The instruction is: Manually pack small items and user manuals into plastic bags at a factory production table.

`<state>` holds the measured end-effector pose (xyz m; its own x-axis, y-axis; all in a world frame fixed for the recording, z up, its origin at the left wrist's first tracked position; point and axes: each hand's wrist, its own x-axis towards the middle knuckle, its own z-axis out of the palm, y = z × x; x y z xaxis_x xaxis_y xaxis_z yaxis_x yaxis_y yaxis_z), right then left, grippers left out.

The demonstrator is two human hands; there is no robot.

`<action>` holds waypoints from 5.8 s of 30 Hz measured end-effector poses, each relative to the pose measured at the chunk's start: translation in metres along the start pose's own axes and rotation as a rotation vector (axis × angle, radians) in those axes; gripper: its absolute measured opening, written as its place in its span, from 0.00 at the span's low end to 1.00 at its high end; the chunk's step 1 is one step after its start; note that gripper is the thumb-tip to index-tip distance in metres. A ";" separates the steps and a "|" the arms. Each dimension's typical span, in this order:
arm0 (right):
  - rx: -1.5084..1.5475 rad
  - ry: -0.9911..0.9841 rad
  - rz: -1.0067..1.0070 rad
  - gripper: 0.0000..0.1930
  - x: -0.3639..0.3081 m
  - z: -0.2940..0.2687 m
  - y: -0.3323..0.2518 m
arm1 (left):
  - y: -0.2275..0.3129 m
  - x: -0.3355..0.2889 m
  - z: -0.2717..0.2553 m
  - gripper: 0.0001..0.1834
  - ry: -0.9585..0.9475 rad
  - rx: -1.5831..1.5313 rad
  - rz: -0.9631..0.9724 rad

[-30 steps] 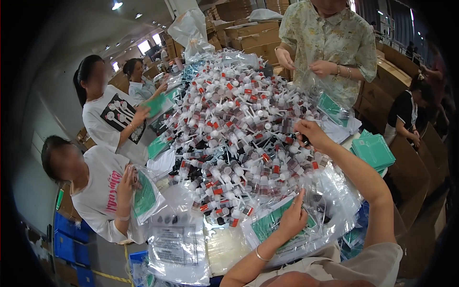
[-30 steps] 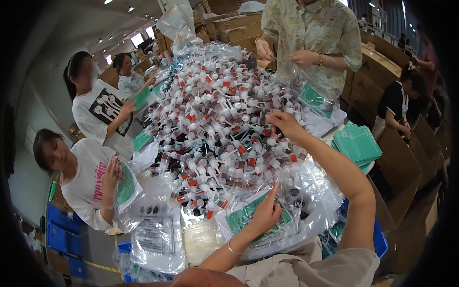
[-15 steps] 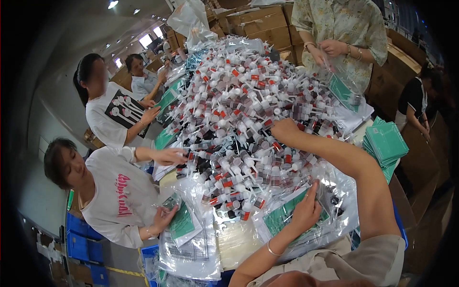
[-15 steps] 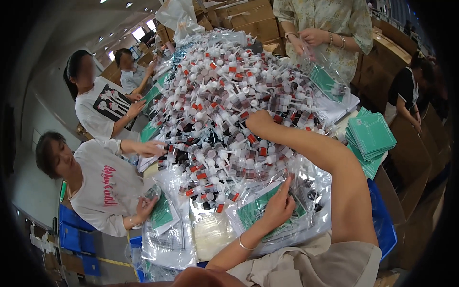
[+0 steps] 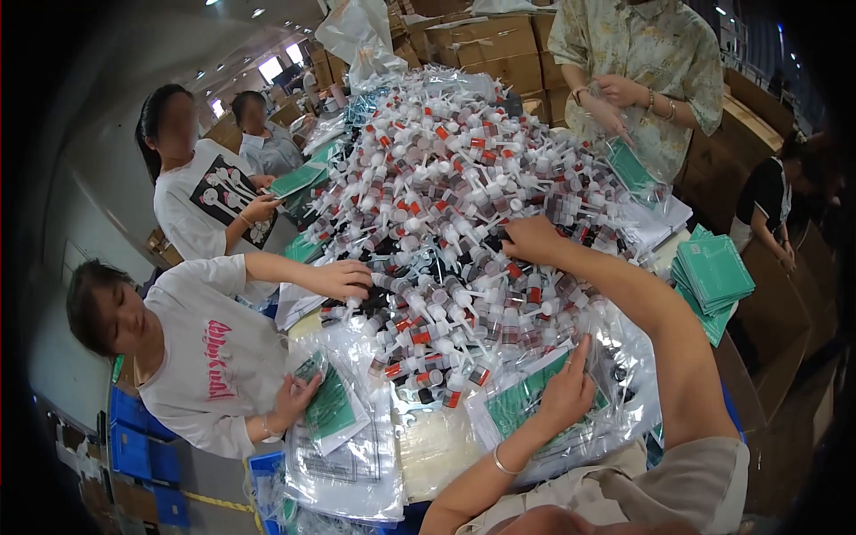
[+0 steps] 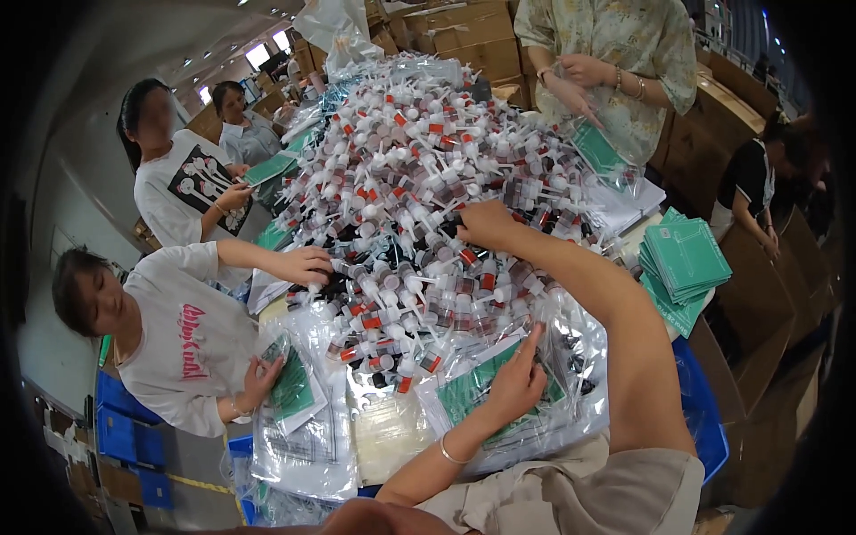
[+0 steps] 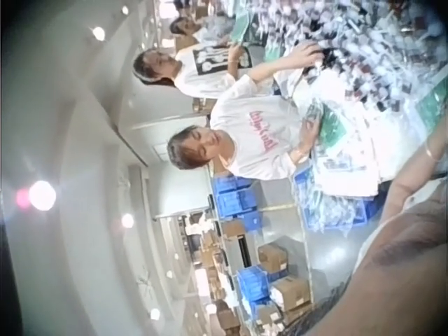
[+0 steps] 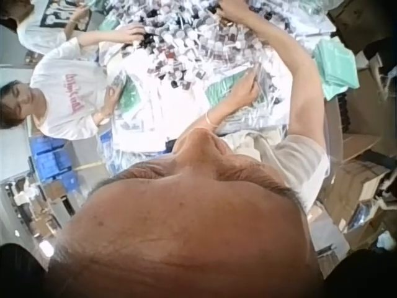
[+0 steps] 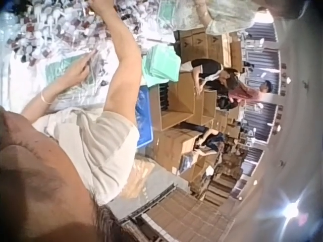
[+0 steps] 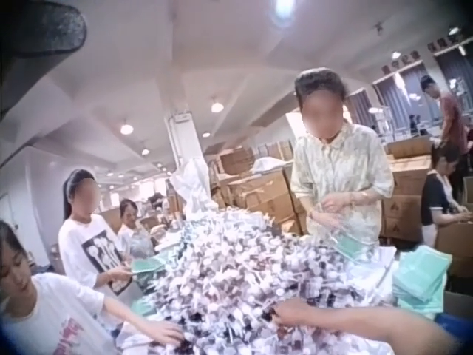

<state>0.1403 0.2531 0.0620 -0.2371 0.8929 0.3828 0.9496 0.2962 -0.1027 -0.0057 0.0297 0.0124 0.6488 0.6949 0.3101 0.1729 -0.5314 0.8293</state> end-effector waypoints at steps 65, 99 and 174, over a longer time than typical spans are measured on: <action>0.472 0.313 -0.369 0.07 -0.243 -0.340 -0.102 | 0.284 0.027 -0.120 0.28 -0.138 -0.291 0.325; 0.537 -1.034 0.508 0.27 -0.629 -0.057 0.017 | 0.241 -0.004 -0.082 0.17 -0.656 -0.976 0.473; 0.353 0.381 0.283 0.10 -0.328 -0.130 -0.050 | 0.016 -0.013 0.078 0.11 0.040 0.487 0.185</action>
<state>0.1974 -0.0986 0.0614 0.1683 0.7883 0.5919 0.8239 0.2172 -0.5235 0.0463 -0.0252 -0.0144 0.6741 0.5808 0.4564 0.3885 -0.8043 0.4497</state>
